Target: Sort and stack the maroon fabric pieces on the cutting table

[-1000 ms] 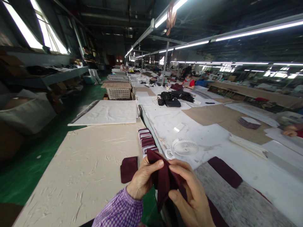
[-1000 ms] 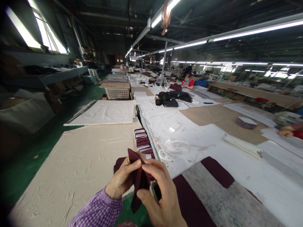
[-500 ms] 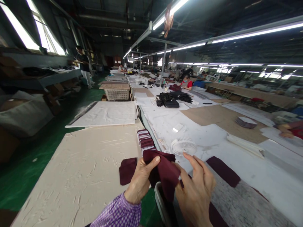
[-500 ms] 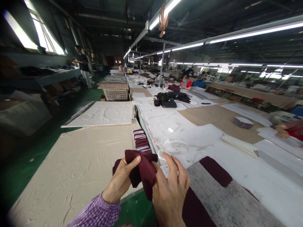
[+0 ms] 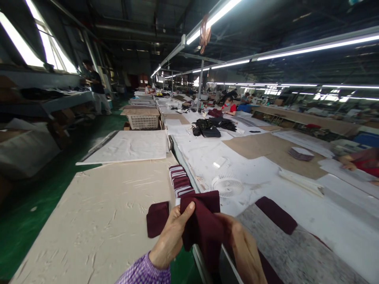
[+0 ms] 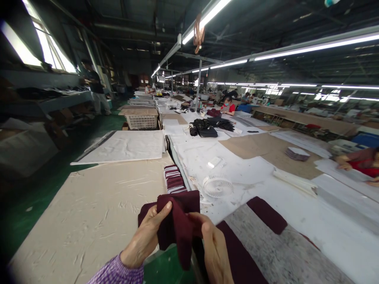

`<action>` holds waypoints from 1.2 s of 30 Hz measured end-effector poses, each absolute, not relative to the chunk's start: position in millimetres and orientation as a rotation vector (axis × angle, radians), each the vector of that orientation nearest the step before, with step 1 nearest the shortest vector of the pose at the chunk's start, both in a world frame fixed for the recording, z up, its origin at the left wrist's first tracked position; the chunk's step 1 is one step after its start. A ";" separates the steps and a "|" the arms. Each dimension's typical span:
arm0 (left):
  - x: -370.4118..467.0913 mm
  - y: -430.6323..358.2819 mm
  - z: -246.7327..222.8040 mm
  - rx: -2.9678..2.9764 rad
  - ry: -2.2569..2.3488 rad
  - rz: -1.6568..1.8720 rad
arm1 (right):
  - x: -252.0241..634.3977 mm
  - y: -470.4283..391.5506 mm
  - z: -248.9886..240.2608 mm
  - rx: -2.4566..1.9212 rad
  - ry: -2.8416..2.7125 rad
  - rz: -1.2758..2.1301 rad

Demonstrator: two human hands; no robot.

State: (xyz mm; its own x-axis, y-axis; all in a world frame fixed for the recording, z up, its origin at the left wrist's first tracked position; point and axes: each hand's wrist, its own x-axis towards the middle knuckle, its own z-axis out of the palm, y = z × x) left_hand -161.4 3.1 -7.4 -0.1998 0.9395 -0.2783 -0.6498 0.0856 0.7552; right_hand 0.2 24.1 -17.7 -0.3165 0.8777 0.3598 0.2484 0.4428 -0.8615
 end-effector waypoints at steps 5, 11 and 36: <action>-158.7 0.3 -5.4 0.533 0.972 1.501 | -3.8 20.1 -16.1 -1.085 -1.743 0.924; -157.4 -2.3 -2.2 0.561 0.971 1.506 | -3.9 17.3 -8.6 -0.938 -1.953 0.854; -151.8 -5.2 -3.8 0.373 0.824 1.441 | -7.5 15.5 -3.7 -1.092 -1.689 1.282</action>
State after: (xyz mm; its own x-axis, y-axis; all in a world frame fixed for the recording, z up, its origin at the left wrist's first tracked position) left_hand -151.8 -5.2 -3.8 -0.0760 0.9599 -0.2700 -0.7196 0.1346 0.6812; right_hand -7.5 15.5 -3.7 -0.3656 0.9288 0.0607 0.1913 0.1388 -0.9717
